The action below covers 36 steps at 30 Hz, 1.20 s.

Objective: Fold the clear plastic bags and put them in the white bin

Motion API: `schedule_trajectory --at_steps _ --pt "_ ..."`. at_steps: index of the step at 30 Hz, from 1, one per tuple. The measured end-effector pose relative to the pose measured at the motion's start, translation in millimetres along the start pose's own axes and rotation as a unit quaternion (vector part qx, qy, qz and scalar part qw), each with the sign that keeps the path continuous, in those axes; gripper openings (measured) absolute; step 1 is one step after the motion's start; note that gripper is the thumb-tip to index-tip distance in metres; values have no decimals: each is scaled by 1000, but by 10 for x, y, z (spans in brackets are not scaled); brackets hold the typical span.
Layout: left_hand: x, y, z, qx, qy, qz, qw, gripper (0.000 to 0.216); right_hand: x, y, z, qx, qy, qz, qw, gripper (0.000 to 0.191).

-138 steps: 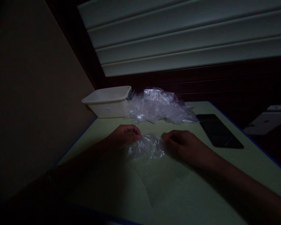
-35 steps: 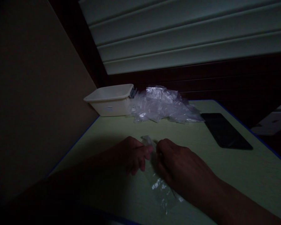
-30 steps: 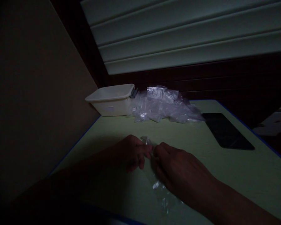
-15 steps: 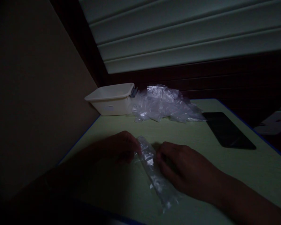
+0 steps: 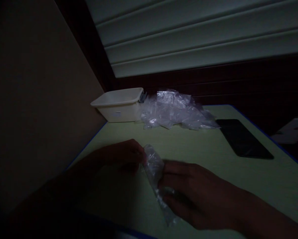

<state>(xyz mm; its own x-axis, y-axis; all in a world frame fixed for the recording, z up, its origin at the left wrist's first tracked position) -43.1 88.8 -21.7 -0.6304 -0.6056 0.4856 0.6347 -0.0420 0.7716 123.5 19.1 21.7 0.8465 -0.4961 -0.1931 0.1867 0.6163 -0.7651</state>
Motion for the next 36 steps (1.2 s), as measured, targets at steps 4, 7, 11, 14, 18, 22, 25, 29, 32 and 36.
schedule_trajectory --at_steps 4,7,11,14,18,22,25,29,32,36 --pt "52 46 6 -43 4 21 999 28 -16 -28 -80 5 -37 17 999 20" --pt "95 74 27 -80 -1 12 997 29 -25 -4 -131 9 -55 14 998 21" --pt "129 73 136 -126 19 22 992 25 -32 7 -148 13 -57 15 998 21" --pt "137 50 244 -167 50 63 983 34 -31 -2 -134 14 -51 11 999 21" --pt "160 83 272 -202 70 83 973 60 -19 -5 -126 26 -50 4 998 21" --pt "177 133 194 -190 68 51 978 63 -12 -2 -137 27 -51 8 998 23" --pt "151 128 138 -199 47 21 979 52 -13 -3 -135 24 -51 12 998 22" --pt "95 82 110 -200 31 21 979 39 -10 -16 -117 22 -48 16 998 20" --pt "75 59 95 -207 28 30 978 33 -10 -33 -101 24 -44 15 999 21" --pt "86 48 105 -221 33 26 974 36 -18 -49 -92 18 -45 14 999 22"
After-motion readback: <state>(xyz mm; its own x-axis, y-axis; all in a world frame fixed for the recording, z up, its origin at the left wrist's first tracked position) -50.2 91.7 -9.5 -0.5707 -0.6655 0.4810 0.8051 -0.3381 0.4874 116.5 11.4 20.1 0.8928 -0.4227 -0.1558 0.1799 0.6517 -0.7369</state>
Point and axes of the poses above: each hand's wrist, its own x-axis away from the middle knuckle, its own z-axis out of the back of the hand, y = z × x, the point moved 6 cm from there along -x, towards the middle knuckle, and after that the axes turned 14 degrees about -x, right-handed, at the moved point
